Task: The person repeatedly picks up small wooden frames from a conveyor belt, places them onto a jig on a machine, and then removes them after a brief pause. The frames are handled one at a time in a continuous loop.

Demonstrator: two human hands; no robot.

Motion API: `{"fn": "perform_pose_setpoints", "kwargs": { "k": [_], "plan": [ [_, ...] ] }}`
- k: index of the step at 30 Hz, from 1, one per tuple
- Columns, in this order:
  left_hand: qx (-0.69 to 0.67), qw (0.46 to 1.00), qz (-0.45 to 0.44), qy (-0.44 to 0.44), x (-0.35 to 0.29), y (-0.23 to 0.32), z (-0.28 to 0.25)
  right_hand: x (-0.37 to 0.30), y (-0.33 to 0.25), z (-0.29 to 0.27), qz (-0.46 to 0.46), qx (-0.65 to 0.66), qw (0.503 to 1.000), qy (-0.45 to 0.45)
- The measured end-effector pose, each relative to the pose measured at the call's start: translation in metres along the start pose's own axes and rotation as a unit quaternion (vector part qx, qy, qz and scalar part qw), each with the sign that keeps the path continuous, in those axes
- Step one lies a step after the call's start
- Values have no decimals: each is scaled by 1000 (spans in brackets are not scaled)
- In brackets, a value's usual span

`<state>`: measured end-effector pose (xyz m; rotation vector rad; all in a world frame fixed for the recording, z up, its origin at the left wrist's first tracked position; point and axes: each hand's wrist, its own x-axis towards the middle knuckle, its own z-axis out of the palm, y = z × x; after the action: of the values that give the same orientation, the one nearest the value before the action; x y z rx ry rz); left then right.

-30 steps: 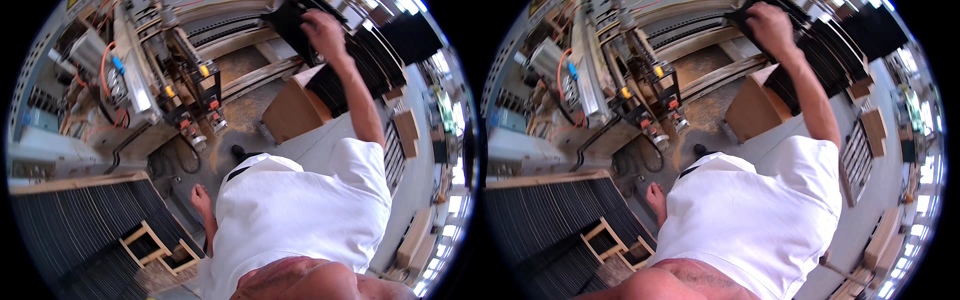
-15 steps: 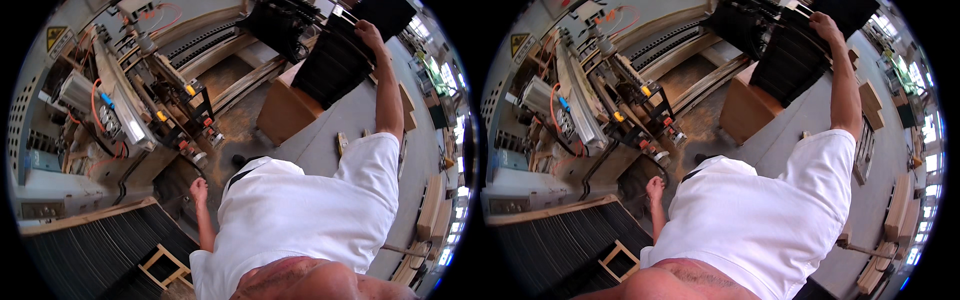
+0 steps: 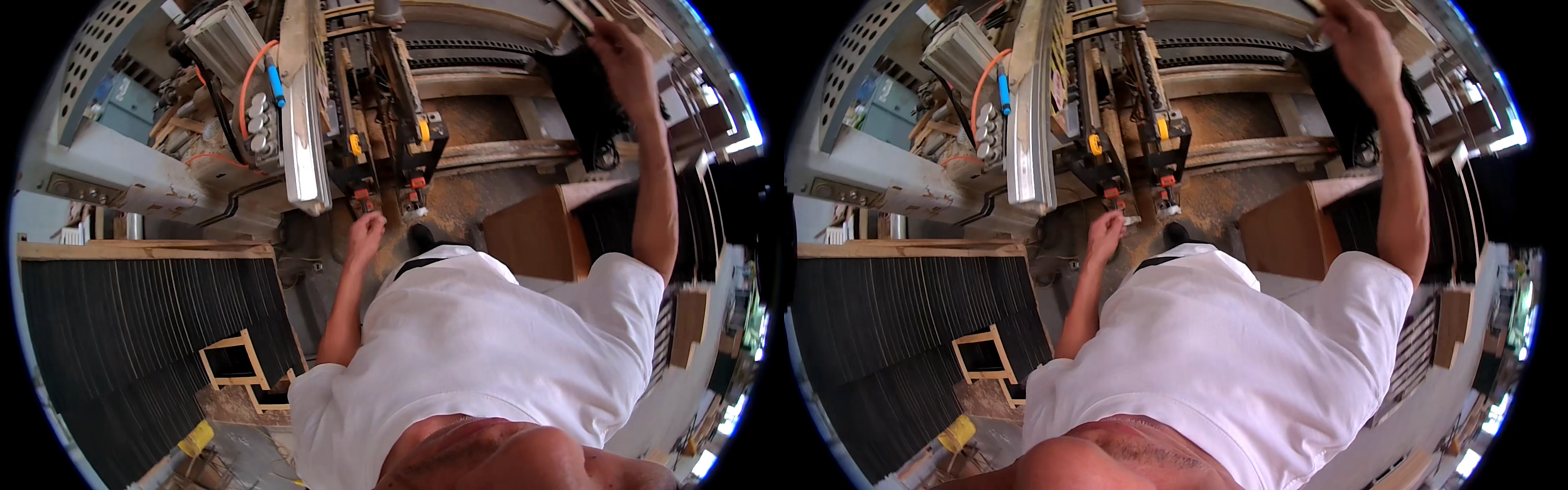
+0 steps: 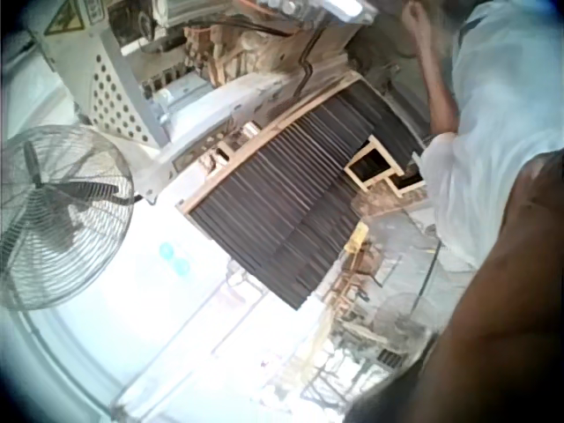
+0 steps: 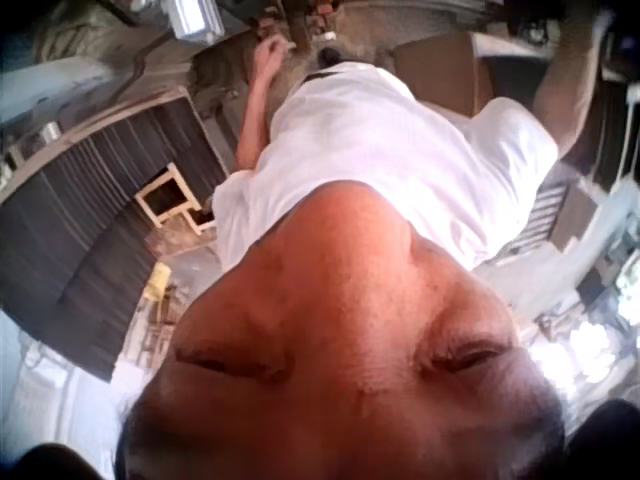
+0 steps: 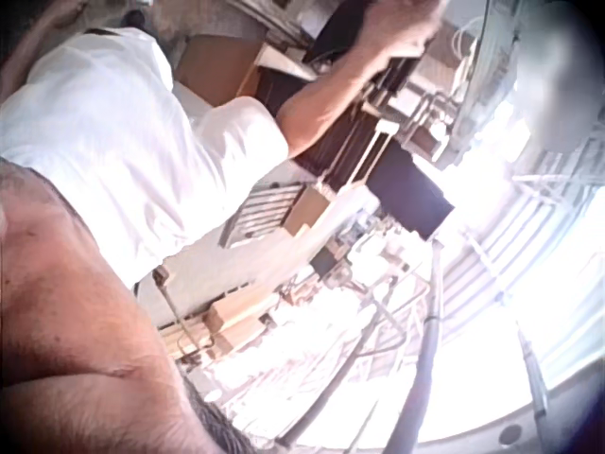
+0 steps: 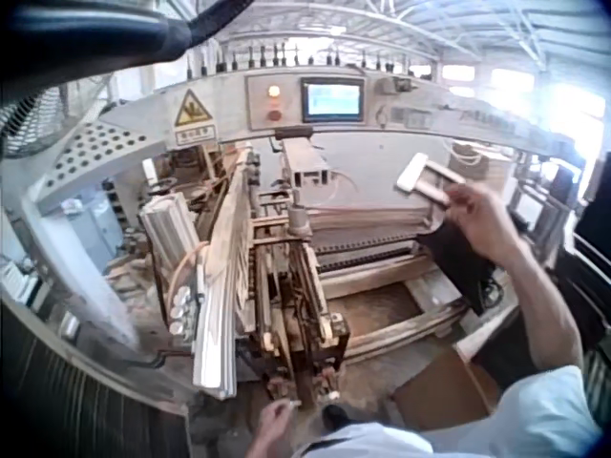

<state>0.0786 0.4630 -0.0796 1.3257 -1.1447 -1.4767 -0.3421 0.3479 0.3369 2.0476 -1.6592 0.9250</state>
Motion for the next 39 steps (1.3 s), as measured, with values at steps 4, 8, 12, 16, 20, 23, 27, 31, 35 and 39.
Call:
{"fn": "perform_pose_setpoints", "kwargs": {
  "k": [4, 8, 12, 16, 20, 23, 27, 31, 35, 39],
  "plan": [
    [-29, 997, 6, 74, 80, 120, 46, 0, -23, 82, -50, 119, 988, -88],
    [-90, 985, 100, 109, 215, 155, 59, 2, -7, 143, -106, 186, 972, -94],
    [-238, 964, 4, 120, 356, 192, 48, -8, 26, 177, -47, 221, 958, -178],
    [-270, 952, -29, 138, 467, 205, 35, -18, 43, 191, -40, 237, 950, -197],
    [-329, 930, -13, 162, 521, 190, 17, -18, 44, 199, -3, 269, 935, -233],
    [-368, 910, -22, 187, 511, 184, 24, -5, 42, 216, -50, 263, 934, -235],
    [-393, 910, -20, 131, 404, 162, 40, 19, 12, 261, -125, 304, 918, -221],
    [-381, 909, -73, 152, 238, 136, 65, 35, -30, 342, -208, 316, 910, -168],
    [-351, 909, -93, 204, 99, 124, 79, 48, -91, 416, -259, 302, 900, -180],
    [-326, 906, -116, 243, 26, 123, 90, 56, -123, 473, -287, 264, 906, -162]
  ]
}}
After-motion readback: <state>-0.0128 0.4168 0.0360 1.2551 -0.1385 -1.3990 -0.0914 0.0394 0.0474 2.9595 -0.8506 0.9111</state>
